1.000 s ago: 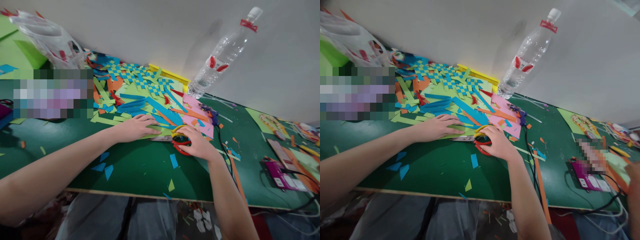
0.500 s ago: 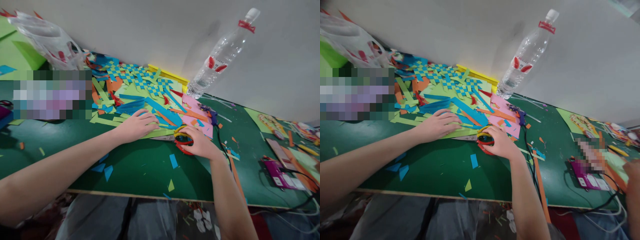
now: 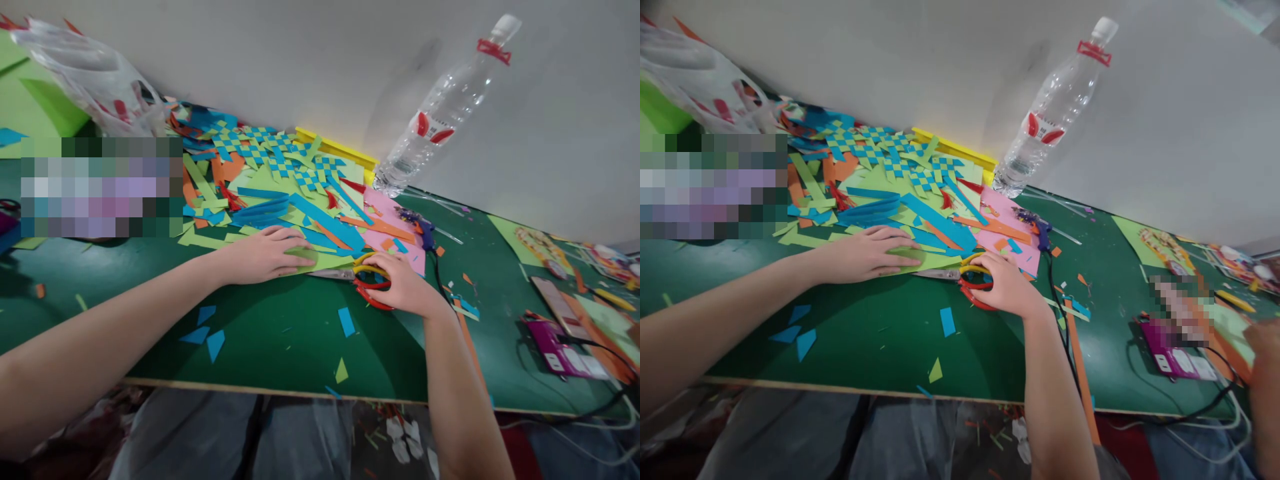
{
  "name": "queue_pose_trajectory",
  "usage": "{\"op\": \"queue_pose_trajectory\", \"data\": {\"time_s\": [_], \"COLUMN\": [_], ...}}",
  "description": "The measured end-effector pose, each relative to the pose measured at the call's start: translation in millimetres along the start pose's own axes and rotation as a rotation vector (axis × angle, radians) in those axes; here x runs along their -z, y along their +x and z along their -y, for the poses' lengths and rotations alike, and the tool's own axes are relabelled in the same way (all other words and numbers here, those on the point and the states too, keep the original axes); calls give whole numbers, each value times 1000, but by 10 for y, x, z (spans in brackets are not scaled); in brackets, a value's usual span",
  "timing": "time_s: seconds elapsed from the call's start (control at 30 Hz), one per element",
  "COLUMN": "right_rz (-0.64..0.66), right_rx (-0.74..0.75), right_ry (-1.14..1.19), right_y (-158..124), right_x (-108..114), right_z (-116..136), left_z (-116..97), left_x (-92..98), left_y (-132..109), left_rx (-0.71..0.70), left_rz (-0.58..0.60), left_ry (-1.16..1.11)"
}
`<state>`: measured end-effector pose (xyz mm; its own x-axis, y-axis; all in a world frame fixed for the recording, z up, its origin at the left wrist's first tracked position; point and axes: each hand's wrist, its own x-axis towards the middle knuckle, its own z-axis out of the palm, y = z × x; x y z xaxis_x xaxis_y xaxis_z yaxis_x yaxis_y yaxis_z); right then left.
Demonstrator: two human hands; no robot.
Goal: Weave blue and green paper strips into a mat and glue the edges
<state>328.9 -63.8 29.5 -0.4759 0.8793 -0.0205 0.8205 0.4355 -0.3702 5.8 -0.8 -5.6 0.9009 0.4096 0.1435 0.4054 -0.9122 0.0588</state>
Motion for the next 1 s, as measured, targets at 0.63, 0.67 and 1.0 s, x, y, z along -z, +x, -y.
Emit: {"op": "queue_pose_trajectory", "data": {"time_s": [0.63,0.67,1.0], "right_rz": [-66,-70,-67], "right_rx": [54,51,69], "right_ry": [-35,-33,14], "right_y": [30,32,48], "right_x": [-64,-63,-58], "right_z": [53,48,-23], "left_z": [-25,-26,-16], "left_x": [-1,4,1], "left_y": [39,41,38], "left_rx": [13,13,15], "left_rz": [22,29,52], "left_ry": [9,9,13]}}
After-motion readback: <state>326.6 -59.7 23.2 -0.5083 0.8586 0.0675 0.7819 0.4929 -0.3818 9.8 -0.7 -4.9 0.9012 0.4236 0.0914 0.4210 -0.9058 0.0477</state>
